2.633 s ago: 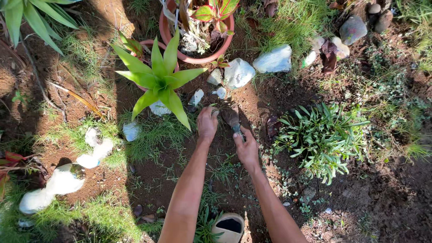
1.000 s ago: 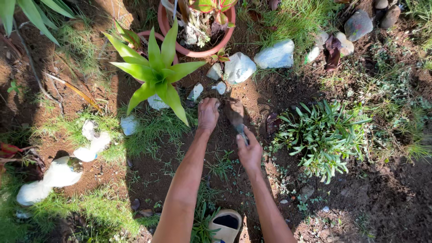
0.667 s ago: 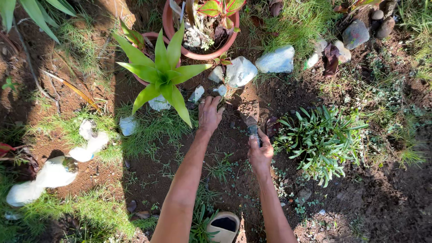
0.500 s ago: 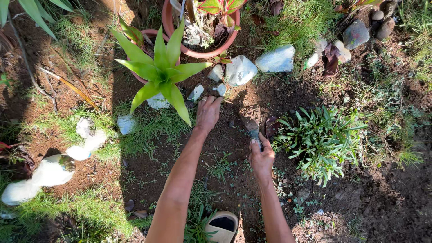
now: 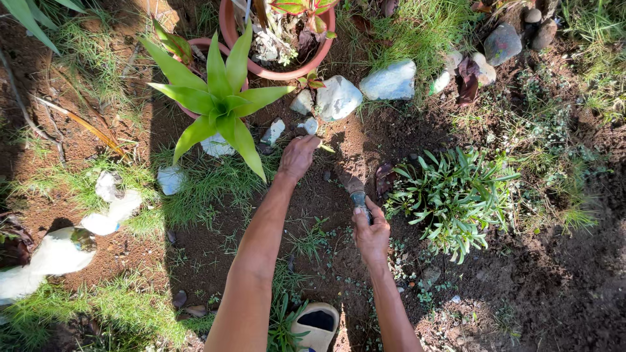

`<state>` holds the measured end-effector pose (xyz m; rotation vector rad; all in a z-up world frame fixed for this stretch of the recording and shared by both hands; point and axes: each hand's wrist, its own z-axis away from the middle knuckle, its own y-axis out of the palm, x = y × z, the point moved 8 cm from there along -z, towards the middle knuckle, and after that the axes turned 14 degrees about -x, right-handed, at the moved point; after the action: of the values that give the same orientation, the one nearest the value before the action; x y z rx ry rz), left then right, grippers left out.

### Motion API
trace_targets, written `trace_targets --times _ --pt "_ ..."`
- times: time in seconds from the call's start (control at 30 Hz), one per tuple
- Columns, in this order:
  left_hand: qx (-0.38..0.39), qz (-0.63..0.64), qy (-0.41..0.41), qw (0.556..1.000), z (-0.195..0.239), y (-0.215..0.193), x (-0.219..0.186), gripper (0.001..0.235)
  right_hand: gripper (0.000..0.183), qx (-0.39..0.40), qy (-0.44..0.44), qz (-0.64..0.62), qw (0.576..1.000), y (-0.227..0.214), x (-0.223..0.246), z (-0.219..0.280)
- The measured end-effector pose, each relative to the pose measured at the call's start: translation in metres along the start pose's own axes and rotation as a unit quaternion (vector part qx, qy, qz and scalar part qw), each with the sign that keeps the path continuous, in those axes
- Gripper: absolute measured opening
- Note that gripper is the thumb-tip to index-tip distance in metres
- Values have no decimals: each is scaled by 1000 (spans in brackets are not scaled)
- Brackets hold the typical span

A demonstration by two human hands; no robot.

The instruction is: The person uses a small hand trowel to loosen soil and remove weeds from a garden bed. They repeatedly dig into the dirt, pull out small plants by hand, and clear the area around existing potted plants and decorative stones.

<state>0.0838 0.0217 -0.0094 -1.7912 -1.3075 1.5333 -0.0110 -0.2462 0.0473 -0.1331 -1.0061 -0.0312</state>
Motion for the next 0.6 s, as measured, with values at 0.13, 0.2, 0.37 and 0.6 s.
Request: trace_targets --times 0.13,0.2,0.37,0.6 --pt "-33 -16 -76 996 -4 11 3 40 57 4 11 13 1000 4 2 10" --pt "-3 -47 -144 988 1 19 10 39 57 21 -1 -3 1000 7 8 14" --pt "-75 -72 -130 986 31 -2 -3 26 57 26 -11 3 1000 -2 18 23" --pt "-114 -22 -155 981 72 -68 -18 25 55 24 -26 17 999 -12 21 31"
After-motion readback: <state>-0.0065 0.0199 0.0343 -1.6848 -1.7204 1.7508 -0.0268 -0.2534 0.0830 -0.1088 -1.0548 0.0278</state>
